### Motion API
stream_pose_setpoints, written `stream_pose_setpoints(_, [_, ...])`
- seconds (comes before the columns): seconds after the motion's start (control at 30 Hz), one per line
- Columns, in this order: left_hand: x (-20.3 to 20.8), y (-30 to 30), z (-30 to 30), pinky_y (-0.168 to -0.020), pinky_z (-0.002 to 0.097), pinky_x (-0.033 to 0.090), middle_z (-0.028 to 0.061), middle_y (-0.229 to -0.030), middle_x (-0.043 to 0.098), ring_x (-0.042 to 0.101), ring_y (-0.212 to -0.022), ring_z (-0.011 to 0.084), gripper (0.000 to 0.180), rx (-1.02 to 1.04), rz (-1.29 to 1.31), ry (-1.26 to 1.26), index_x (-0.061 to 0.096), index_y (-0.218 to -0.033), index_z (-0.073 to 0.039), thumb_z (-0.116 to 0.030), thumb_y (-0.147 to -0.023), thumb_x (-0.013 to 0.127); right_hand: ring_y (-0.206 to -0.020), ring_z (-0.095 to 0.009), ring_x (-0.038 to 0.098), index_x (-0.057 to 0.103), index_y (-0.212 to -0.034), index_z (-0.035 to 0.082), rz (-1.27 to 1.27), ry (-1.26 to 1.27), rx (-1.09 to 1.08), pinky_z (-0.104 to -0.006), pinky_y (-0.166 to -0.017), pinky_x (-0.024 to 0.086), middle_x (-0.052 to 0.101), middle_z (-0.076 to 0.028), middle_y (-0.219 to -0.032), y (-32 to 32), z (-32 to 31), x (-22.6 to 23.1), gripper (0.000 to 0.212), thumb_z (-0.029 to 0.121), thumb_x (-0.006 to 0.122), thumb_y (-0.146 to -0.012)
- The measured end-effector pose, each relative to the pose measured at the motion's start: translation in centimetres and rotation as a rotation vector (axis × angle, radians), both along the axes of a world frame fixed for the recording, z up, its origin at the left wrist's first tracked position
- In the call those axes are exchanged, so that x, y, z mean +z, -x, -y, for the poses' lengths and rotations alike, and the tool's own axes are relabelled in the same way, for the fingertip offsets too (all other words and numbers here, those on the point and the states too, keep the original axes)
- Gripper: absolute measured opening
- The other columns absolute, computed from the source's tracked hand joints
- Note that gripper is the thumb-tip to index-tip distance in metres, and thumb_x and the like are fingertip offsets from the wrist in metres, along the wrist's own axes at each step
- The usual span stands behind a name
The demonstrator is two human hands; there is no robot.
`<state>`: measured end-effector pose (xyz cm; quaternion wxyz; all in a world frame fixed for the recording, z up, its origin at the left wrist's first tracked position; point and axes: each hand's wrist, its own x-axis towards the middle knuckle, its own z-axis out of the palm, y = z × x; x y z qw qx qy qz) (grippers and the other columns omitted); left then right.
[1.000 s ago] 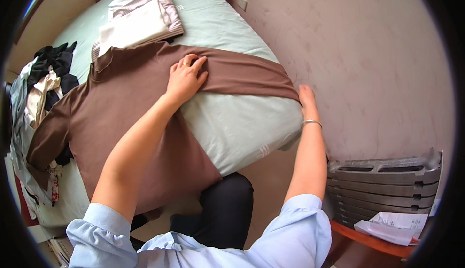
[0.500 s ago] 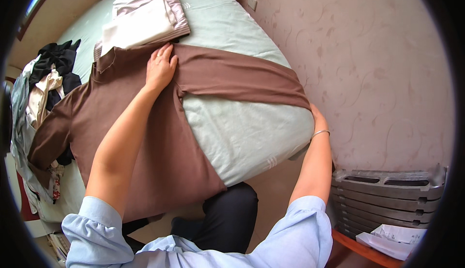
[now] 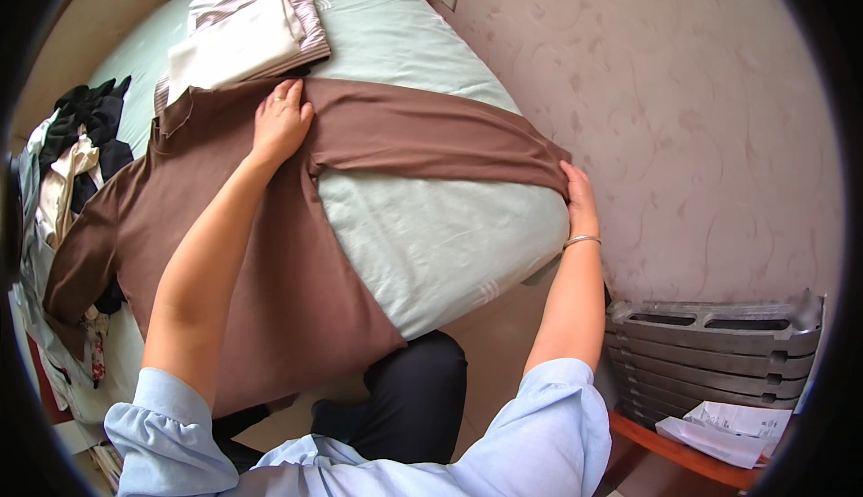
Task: The person folds a brown long-sleeved shirt, a black long-sleeved shirt, and a light pink long-sleeved shirt on a bed. They smooth out each garment, fold the sleeves and sides, and then fold the body of the shirt before placing it on a growing stack of folded clothes.
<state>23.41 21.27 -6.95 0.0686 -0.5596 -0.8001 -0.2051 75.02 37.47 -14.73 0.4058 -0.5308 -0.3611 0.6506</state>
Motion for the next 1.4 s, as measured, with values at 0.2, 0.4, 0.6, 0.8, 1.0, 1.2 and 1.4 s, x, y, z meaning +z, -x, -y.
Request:
stream_pose_setpoints(0.2, [0.1, 0.8, 0.5, -0.117, 0.0497, 0.019, 0.0128, -0.155, 0.031, 0.025, -0.145, 0.0269, 0.07, 0.08, 0.108, 0.189, 0.034, -0.146, -0.003, -0.044, -0.092, 0.05, -0.097, -0.021, 0.065, 0.063, -0.108, 0.006, -0.36, 0.001, -0.213, -0.0352, -0.086, 0.054, 0.067, -0.006, -0.108, 3.6, 1.2, 7.9, 0.023, 0.02, 0.065, -0.09])
stream_pose_setpoints(0.4, [1.8, 2.1, -0.8, -0.117, 0.0463, 0.019, 0.013, -0.157, 0.028, 0.022, -0.146, 0.0282, 0.068, 0.025, 0.73, 0.029, 0.037, -0.146, -0.005, -0.047, -0.094, 0.048, -0.097, -0.019, 0.065, 0.063, -0.107, 0.004, -0.504, -0.133, -0.08, -0.0325, -0.085, 0.055, 0.068, -0.007, -0.106, 6.9, 1.2, 20.2, 0.019, 0.015, 0.06, -0.093])
stream_pose_setpoints(0.6, [11.0, -0.9, 2.0, -0.119, 0.0359, 0.014, 0.0155, -0.157, 0.026, 0.022, -0.146, 0.0246, 0.085, -0.226, 1.522, -0.346, 0.025, -0.149, 0.002, -0.056, -0.094, 0.052, -0.093, -0.02, 0.065, 0.062, -0.104, 0.0, -0.525, -0.333, 0.119, -0.0335, -0.083, 0.055, 0.067, -0.008, -0.1, 17.1, 4.7, 31.4, 0.016, 0.009, 0.054, -0.094])
stream_pose_setpoints(0.8, [24.3, -3.1, 5.4, -0.105, 0.0376, 0.041, 0.0173, -0.127, 0.055, 0.055, -0.117, 0.0268, 0.083, -0.515, 1.8, -0.475, 0.045, -0.132, 0.004, -0.064, -0.086, 0.058, -0.078, -0.016, 0.064, 0.064, -0.104, 0.001, -0.423, -0.631, 0.348, -0.0302, -0.068, 0.054, 0.065, -0.007, -0.089, 33.2, 11.4, 36.1, 0.016, 0.006, 0.058, -0.09])
stream_pose_setpoints(1.0, [25.3, 3.6, 7.2, -0.082, 0.0369, 0.056, 0.009, -0.094, 0.067, 0.066, -0.087, 0.0219, 0.019, -0.162, 2.022, -0.681, 0.062, -0.102, -0.003, -0.019, -0.097, 0.055, -0.105, -0.019, 0.057, 0.054, -0.117, -0.003, -0.373, -1.207, 0.406, -0.029, -0.091, 0.046, 0.058, -0.011, -0.114, 43.3, 24.2, 29.4, 0.033, -0.002, 0.044, -0.086])
stream_pose_setpoints(1.2, [24.9, 8.1, 10.9, -0.096, 0.0409, 0.051, 0.0155, -0.115, 0.067, 0.065, -0.105, 0.0267, 0.025, -0.09, 2.011, -0.902, 0.059, -0.115, 0.002, -0.014, -0.1, 0.048, -0.122, -0.025, 0.052, 0.038, -0.139, -0.003, -0.932, 0.283, 0.253, -0.0368, -0.104, 0.042, 0.051, -0.014, -0.133, 43.7, 26.5, 13.7, 0.051, -0.005, 0.037, -0.088])
stream_pose_setpoints(1.4, [20.8, 14.6, 18.7, -0.102, 0.0439, 0.046, 0.0155, -0.122, 0.064, 0.06, -0.114, 0.0276, 0.029, -0.065, 1.995, -0.979, 0.058, -0.119, 0.001, -0.016, -0.101, 0.043, -0.143, -0.019, 0.028, 0.037, -0.143, 0.004, -1.191, 0.202, 0.04, -0.0381, -0.116, 0.024, 0.035, -0.006, -0.151, 42.8, 25.8, 9.9, 0.071, 0.001, 0.048, -0.073])
